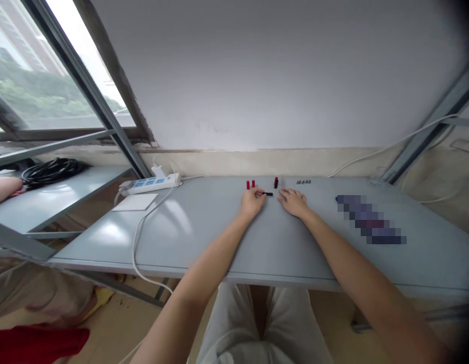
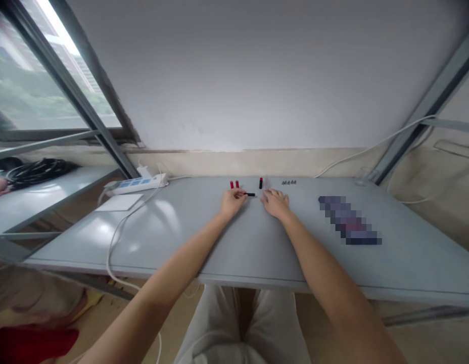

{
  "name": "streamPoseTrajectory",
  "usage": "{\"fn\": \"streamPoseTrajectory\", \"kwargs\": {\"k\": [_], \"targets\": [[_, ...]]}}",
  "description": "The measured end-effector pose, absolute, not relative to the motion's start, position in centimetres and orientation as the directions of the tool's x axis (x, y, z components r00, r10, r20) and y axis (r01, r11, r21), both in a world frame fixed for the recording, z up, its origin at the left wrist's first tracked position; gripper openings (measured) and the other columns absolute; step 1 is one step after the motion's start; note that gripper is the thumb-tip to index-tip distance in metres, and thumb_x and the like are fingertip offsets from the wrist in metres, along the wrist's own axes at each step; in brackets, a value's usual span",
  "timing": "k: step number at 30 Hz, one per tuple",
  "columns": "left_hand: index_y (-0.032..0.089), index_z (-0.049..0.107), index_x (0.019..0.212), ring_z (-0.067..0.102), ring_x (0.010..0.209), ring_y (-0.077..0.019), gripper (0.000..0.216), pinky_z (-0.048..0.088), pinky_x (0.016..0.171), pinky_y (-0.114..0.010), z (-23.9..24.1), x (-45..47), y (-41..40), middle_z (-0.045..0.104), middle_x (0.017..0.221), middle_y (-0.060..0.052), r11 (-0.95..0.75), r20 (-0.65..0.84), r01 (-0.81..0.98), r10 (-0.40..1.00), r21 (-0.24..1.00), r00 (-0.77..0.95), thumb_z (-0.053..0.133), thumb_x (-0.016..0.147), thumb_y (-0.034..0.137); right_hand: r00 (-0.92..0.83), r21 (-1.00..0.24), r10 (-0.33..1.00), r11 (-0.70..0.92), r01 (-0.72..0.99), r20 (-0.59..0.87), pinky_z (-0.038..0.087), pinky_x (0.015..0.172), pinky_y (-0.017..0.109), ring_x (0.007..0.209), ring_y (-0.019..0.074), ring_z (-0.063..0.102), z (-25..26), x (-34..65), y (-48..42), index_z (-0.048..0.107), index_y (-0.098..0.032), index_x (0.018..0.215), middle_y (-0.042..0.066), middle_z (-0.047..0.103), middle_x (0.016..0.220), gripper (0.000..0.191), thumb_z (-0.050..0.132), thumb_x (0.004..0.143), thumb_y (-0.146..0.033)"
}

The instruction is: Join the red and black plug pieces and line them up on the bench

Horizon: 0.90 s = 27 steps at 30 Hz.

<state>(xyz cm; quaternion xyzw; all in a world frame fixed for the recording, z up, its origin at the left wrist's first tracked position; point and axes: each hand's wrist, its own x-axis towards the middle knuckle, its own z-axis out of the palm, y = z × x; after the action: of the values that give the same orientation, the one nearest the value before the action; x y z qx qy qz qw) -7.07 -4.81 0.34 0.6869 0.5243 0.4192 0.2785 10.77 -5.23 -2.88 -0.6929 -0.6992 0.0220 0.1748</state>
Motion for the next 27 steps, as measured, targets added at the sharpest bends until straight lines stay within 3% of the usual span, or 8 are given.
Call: {"fn": "streamPoseTrajectory", "kwargs": {"k": [6,11,18,27], "targets": [[0.012,0.067,0.078,0.058,0.068,-0.0133,0.010,0.044,0.070,-0.027,0.1,-8.0,-4.1,0.065,0.073,-0.007,-0.192,0.201,0.362,0.979,0.912,0.011,0.066,0.071,0.020,0.042,-0.408,0.926,0.124,0.905,0.375,0.037,0.088,0.045,0.106,0.0292,0.049,-2.9,10.5,-5.5,0.061,-0.019,0.102,0.015,0.057,0.110,0.032,0.042,0.085,-0.039],[0.013,0.067,0.076,0.058,0.065,-0.0124,0.008,0.044,0.069,-0.027,0.4,-8.4,-4.2,0.064,0.070,-0.005,-0.147,0.153,0.284,0.988,0.948,0.003,0.066,0.070,0.019,0.181,-0.641,0.839,0.234,0.732,0.513,0.043,0.075,0.036,0.080,0.0208,0.056,-2.2,10.5,-5.2,0.052,-0.019,0.086,0.009,0.059,0.084,0.015,0.043,0.081,-0.031],[0.013,0.066,0.070,0.054,0.058,-0.0103,0.004,0.044,0.065,-0.025,0.9,-8.1,-4.7,0.061,0.062,-0.003,-0.082,0.078,0.251,0.997,0.965,0.029,0.067,0.068,0.015,0.219,-0.823,0.872,0.291,0.488,0.438,0.042,0.062,0.031,0.062,0.0170,0.054,-2.2,10.2,-5.2,0.047,-0.022,0.080,0.003,0.057,0.068,0.018,0.045,0.079,-0.040],[0.013,0.067,0.074,0.056,0.062,-0.0108,0.006,0.045,0.065,-0.025,1.2,-8.2,-4.9,0.065,0.067,-0.005,-0.056,0.048,0.218,0.998,0.974,0.042,0.067,0.068,0.015,0.289,-0.875,0.874,0.256,0.410,0.391,0.041,0.056,0.028,0.061,0.0161,0.052,-2.4,10.4,-4.8,0.048,-0.021,0.078,0.002,0.055,0.065,0.028,0.049,0.074,-0.049]]}}
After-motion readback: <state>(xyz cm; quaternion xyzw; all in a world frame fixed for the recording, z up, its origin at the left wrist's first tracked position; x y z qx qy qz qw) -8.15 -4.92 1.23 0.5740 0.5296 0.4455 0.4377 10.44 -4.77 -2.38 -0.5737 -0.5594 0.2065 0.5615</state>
